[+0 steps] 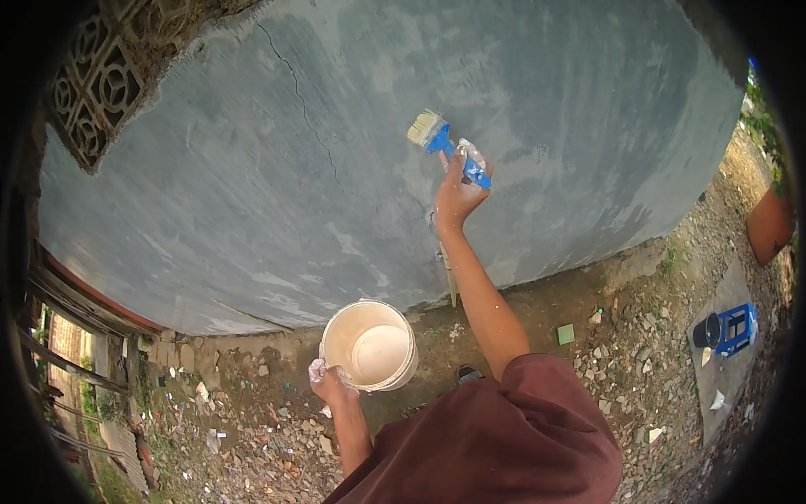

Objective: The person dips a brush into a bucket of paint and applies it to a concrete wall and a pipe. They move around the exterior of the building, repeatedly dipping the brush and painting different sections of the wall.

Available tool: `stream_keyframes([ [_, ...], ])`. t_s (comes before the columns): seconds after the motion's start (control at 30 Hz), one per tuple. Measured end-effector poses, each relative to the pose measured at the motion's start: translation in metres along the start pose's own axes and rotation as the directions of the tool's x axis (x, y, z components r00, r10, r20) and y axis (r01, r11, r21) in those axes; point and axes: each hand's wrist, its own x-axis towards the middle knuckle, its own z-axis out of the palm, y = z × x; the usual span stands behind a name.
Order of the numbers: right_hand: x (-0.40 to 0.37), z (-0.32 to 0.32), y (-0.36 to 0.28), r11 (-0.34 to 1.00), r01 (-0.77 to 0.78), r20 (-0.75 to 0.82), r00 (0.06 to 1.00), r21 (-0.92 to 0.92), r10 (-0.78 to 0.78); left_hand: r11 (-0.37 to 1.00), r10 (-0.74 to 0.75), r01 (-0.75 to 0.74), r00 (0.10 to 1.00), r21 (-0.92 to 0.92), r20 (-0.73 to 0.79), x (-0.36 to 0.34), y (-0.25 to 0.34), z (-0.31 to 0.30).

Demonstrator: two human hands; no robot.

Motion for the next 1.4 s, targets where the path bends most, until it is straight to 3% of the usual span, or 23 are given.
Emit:
stream_keyframes([
  [0.13, -0.011, -0.021, 0.02, 0.998, 0.039, 0.01, 0.999, -0.051, -0.038, 1.0, -0.01, 0.01, 1.0, -0.01, -0.019, -0.003, 0.0, 0.001],
  [0.2, -0.023, -0.049, 0.043, 0.983, 0.007, 0.001, 1.0, -0.181, -0.007, 1.0, -0.008, 0.008, 1.0, -0.012, -0.011, -0.003, -0.001, 0.0],
  [0.4, -0.053, -0.082, 0.047, 0.95, -0.122, -0.083, 0.991, -0.288, 0.102, 1.0, 0.007, -0.007, 1.0, 0.007, -0.02, 0.001, -0.006, -0.004],
  [0.53, -0.039, -0.05, 0.041, 0.968, -0.139, -0.11, 0.987, -0.208, 0.118, 0.999, 0.006, -0.006, 1.0, 0.032, -0.002, -0.005, -0.003, 0.003],
  [0.7, -0.008, 0.004, 0.004, 0.997, -0.056, -0.027, 0.998, 0.045, 0.058, 0.999, -0.013, 0.013, 1.0, 0.031, -0.012, -0.008, -0.005, 0.008],
  [0.83, -0.009, 0.004, 0.0, 0.998, -0.01, -0.016, 1.0, 0.064, 0.011, 0.996, -0.049, 0.052, 0.998, 0.066, -0.041, -0.011, -0.001, 0.014],
  [1.0, -0.035, -0.053, 0.051, 0.983, -0.099, -0.094, 0.992, -0.152, 0.085, 0.998, -0.032, 0.033, 0.999, 0.048, -0.019, -0.012, -0.002, 0.014],
  [1.1, -0.051, -0.071, 0.049, 0.945, -0.181, -0.128, 0.98, -0.271, 0.151, 0.999, -0.019, 0.019, 1.0, 0.05, -0.013, -0.009, -0.003, 0.015],
  [1.23, -0.052, -0.065, 0.044, 0.939, -0.206, -0.178, 0.971, -0.276, 0.161, 0.997, -0.006, 0.008, 1.0, 0.072, -0.018, -0.009, -0.002, 0.016],
  [1.33, -0.029, -0.038, 0.036, 0.965, -0.213, -0.178, 0.967, -0.154, 0.185, 0.998, -0.021, 0.022, 1.0, 0.057, -0.013, -0.008, -0.003, 0.014],
  [1.4, -0.014, -0.014, 0.018, 0.991, -0.137, -0.134, 0.982, -0.011, 0.134, 0.998, -0.024, 0.026, 0.999, 0.065, -0.028, -0.009, 0.0, 0.016],
])
